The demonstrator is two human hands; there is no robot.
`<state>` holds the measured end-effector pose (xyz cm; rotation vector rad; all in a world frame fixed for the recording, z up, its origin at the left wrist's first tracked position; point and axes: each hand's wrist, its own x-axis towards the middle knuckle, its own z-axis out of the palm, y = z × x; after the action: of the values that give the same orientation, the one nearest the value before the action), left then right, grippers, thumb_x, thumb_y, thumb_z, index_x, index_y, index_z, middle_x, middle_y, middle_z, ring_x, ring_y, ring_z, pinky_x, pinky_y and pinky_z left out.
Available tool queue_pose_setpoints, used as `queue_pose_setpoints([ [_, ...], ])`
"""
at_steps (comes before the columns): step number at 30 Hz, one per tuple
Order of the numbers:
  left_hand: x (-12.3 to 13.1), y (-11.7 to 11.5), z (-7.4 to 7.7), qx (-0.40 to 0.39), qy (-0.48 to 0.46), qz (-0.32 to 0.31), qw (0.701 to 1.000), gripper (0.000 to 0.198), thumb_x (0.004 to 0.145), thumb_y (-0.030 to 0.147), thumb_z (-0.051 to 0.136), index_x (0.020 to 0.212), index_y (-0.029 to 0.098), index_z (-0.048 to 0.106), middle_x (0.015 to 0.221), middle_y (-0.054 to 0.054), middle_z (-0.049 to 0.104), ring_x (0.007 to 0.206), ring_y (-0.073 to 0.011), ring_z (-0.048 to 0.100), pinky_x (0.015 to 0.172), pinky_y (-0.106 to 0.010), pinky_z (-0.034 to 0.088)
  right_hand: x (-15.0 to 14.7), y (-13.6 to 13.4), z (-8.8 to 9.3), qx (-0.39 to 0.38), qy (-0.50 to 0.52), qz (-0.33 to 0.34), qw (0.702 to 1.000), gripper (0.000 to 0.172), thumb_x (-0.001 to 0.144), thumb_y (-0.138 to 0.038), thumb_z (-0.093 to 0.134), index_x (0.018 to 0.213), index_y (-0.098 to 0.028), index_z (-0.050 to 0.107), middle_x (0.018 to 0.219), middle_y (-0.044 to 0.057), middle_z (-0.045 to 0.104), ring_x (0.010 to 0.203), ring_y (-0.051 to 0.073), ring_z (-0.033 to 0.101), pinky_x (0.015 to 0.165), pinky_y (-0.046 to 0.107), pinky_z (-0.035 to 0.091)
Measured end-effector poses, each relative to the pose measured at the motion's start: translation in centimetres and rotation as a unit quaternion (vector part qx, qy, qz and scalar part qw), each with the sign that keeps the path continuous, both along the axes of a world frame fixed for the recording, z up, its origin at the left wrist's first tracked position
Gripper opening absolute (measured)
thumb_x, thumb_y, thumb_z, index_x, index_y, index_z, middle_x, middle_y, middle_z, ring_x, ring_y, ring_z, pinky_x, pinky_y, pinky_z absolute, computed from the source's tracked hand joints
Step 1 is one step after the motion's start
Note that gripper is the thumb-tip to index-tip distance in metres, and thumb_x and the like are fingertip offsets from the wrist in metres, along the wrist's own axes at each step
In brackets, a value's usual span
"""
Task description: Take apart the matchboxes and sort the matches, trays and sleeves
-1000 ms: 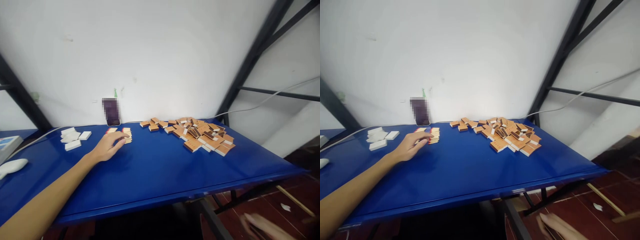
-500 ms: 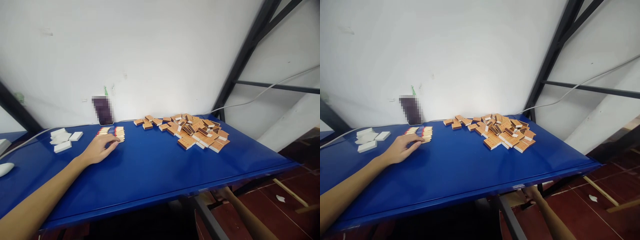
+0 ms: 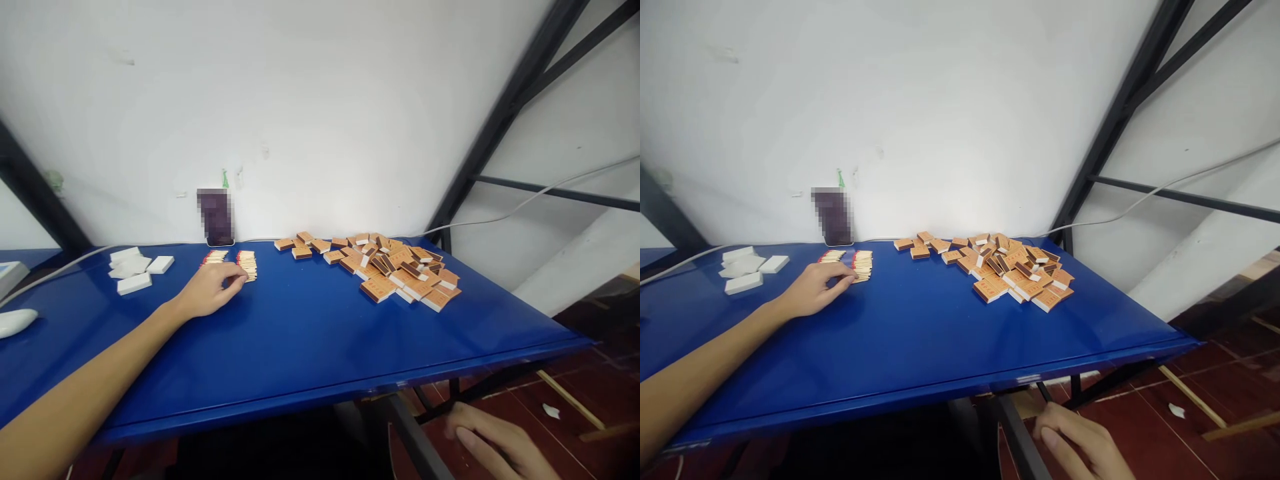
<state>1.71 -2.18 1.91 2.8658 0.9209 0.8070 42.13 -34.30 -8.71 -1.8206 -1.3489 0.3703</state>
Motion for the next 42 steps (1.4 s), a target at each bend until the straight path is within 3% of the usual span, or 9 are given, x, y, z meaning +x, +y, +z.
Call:
queue_pose_setpoints([
  [3,0.2,-0.1,-0.2,0.0,0.006,-0.009,1.0,0.033,0.094,0.036,0.042,0.084,0.019,0.068,0.079,-0.003,0.072,0.069,-0.0169,0.062,0.066,-0.028,0.045,-0.6,5.1,6.0,0.031,-0.13,0.121,0.984,0.03,0.09,-0.053,0.049,0.088,-0.034,0.071,0.089,0.01,0.071,0.085,0.03,0.068,0.077,0.044,0.057],
  [5,0.3,-0.1,-0.3,0.001,0.012,-0.015,1.0,0.033,0.095,0.036,0.042,0.085,0.019,0.069,0.079,-0.003,0.072,0.07,-0.0171,0.063,0.066,-0.027,0.045,-0.8,10.1,8.4,0.076,-0.248,0.087,0.962,0.033,0.094,-0.046,0.046,0.104,-0.025,0.069,0.107,0.013,0.07,0.101,0.032,0.066,0.092,0.049,0.052],
  [11,0.4,-0.7,-0.1,-0.007,0.012,-0.015,1.0,0.03,0.094,0.032,0.043,0.084,0.019,0.068,0.073,-0.002,0.07,0.065,-0.0158,0.061,0.065,-0.027,0.044,-4.0,19.6,7.8,0.042,-0.464,0.13,0.876,0.032,0.097,-0.03,0.044,0.11,-0.012,0.067,0.107,0.019,0.068,0.1,0.034,0.065,0.09,0.051,0.052],
  [17,0.4,-0.8,-0.6,-0.037,0.0,-0.02,0.999,0.019,0.088,0.028,0.053,0.09,0.019,0.069,0.071,-0.001,0.069,0.063,-0.0158,0.062,0.064,-0.028,0.045,-9.8,21.7,7.7,0.118,-0.365,0.335,0.861,0.033,0.095,-0.017,0.043,0.123,-0.023,0.06,0.126,0.011,0.063,0.113,0.026,0.061,0.095,0.043,0.05],
  [21,0.3,-1.0,-0.8,-0.038,0.003,-0.023,0.999,0.02,0.089,0.028,0.053,0.096,0.019,0.07,0.069,-0.001,0.067,0.062,-0.0158,0.061,0.065,-0.029,0.045,-13.1,24.6,9.0,0.097,-0.276,0.381,0.877,0.024,0.094,-0.02,0.048,0.116,-0.023,0.056,0.115,0.011,0.065,0.106,0.025,0.061,0.093,0.042,0.049],
  [24,0.1,-1.4,-0.3,-0.056,-0.001,-0.021,0.998,0.038,0.089,0.032,0.054,0.124,0.019,0.061,0.074,0.0,0.067,0.065,-0.0168,0.061,0.065,-0.029,0.046,-15.4,26.2,10.4,0.103,-0.187,0.425,0.879,0.01,0.092,-0.024,0.052,0.101,-0.023,0.047,0.108,0.008,0.065,0.094,0.022,0.06,0.085,0.039,0.049],
  [27,-0.1,-1.8,0.2,-0.068,-0.015,-0.018,0.997,0.058,0.086,0.04,0.06,0.139,0.019,0.048,0.082,-0.002,0.068,0.072,-0.019,0.063,0.068,-0.03,0.048,-17.1,26.7,11.4,0.109,-0.088,0.463,0.875,0.02,0.087,-0.022,0.056,0.088,-0.025,0.036,0.111,0.006,0.066,0.09,0.019,0.058,0.08,0.036,0.047],
  [36,0.7,-1.9,-0.3,0.013,-0.07,0.013,0.997,0.047,0.084,0.044,0.064,0.125,0.02,0.06,0.103,-0.007,0.072,0.081,-0.0209,0.066,0.071,-0.032,0.05,-18.3,26.6,9.8,0.188,0.06,0.405,0.893,0.027,0.078,-0.018,0.062,0.102,-0.024,0.051,0.109,0.005,0.063,0.106,0.02,0.062,0.095,0.041,0.051],
  [42,0.4,-1.4,-0.1,-0.031,-0.053,-0.008,0.998,0.045,0.087,0.046,0.065,0.123,0.02,0.063,0.107,-0.008,0.073,0.09,-0.0223,0.068,0.08,-0.033,0.052,-18.7,26.6,8.8,0.223,-0.025,0.367,0.903,0.028,0.08,-0.017,0.06,0.107,-0.023,0.058,0.111,0.007,0.067,0.105,0.024,0.063,0.096,0.044,0.051],
])
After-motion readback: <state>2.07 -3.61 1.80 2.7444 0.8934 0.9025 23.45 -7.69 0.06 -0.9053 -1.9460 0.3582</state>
